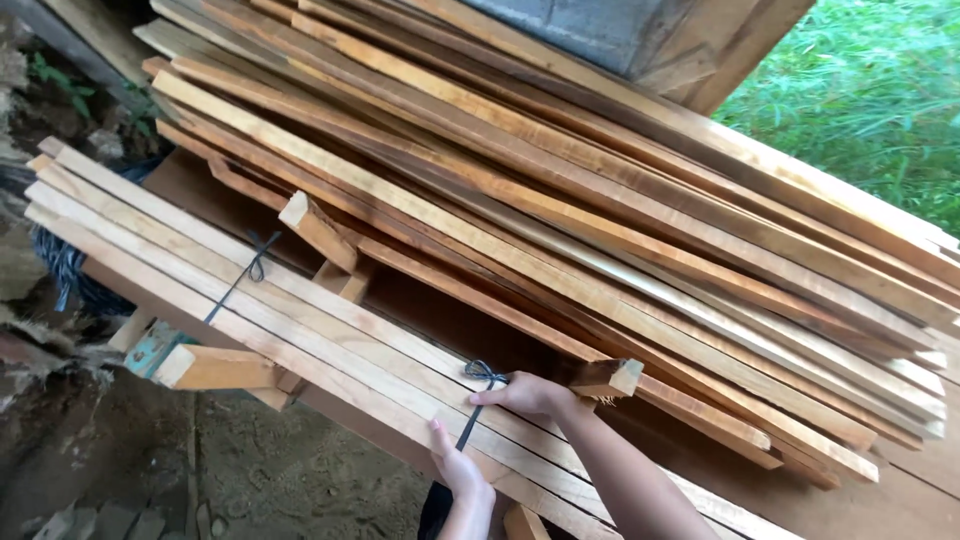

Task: The person arranges a stack of thin wooden planks on a wooden workbench. They then use black plastic ties to secure the planks together, wrapping the ties around the stack and knotting them to hold the bundle in place.

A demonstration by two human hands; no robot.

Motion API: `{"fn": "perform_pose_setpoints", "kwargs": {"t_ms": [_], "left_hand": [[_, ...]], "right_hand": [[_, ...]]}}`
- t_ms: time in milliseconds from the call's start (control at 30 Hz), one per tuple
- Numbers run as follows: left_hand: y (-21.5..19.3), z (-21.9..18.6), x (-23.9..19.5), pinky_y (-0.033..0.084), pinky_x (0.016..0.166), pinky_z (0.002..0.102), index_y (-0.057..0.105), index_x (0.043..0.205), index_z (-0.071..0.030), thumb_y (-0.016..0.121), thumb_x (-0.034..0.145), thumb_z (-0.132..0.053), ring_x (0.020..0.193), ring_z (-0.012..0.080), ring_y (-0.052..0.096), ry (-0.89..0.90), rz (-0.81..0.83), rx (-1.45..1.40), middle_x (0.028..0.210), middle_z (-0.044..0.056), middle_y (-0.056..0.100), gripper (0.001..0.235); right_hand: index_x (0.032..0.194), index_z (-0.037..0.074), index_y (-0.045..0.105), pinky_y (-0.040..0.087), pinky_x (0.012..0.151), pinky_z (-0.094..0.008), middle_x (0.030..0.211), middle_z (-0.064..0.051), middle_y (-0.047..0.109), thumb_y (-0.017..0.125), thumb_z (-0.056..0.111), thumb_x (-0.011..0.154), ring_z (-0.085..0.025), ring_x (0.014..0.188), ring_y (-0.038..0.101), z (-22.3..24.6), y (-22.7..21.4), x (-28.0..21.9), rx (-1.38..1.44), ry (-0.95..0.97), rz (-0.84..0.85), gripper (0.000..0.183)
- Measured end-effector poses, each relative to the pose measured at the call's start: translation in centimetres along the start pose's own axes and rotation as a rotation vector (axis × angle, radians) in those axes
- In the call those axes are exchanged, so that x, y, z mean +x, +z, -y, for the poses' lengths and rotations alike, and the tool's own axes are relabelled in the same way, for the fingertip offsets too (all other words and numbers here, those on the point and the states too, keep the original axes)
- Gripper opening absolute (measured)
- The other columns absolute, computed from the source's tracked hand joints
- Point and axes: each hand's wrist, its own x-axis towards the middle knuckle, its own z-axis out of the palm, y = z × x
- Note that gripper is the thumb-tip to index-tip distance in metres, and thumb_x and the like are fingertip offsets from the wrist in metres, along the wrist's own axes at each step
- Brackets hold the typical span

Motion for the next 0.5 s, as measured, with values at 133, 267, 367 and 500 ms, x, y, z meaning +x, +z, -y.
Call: {"fn": "perform_pose_setpoints", "kwargs": {"t_ms": [133,267,367,500], "left_hand": [[0.0,0.3,0.6,0.049,0.107,0.043,0.033,0.159,-0.011,0.034,0.099,-0.056,0.134,0.0318,0.055,0.052,-0.009,-0.001,0.154,0.018,0.045,0.075],[-0.2,0.8,1.2,0.047,0.110,0.043,0.034,0.158,-0.011,0.034,0.097,-0.060,0.137,0.0320,0.053,0.055,-0.011,0.032,0.156,0.017,0.044,0.079],[-0.6,0.9,1.5,0.049,0.102,0.043,0.033,0.156,-0.011,0.037,0.095,-0.063,0.127,0.0324,0.058,0.012,-0.002,0.005,0.147,0.020,0.049,0.080],[-2.3,0.6,2.9,0.045,0.112,0.046,0.025,0.161,-0.012,0.036,0.090,-0.069,0.139,0.0342,0.050,-0.030,0.035,0.147,0.159,0.020,0.038,0.091]], "right_hand": [[0.134,0.010,0.066,0.048,0.104,-0.051,0.140,-0.013,0.063,0.064,0.080,0.059,-0.034,0.127,0.060,0.0,-0.1,0.6,-0.021,0.015,0.064,0.103],[0.142,0.012,0.062,0.045,0.110,-0.055,0.148,-0.013,0.059,0.063,0.083,0.056,-0.037,0.137,0.055,-0.6,0.5,1.3,-0.014,0.019,0.077,0.111],[0.137,0.008,0.065,0.051,0.104,-0.049,0.139,-0.014,0.066,0.066,0.080,0.059,-0.034,0.126,0.064,-0.8,0.7,1.5,0.011,-0.024,0.035,0.106],[0.126,0.009,0.071,0.053,0.100,-0.046,0.130,-0.012,0.071,0.065,0.079,0.065,-0.031,0.119,0.068,-0.8,0.4,1.1,0.039,-0.067,-0.009,0.093]]}}
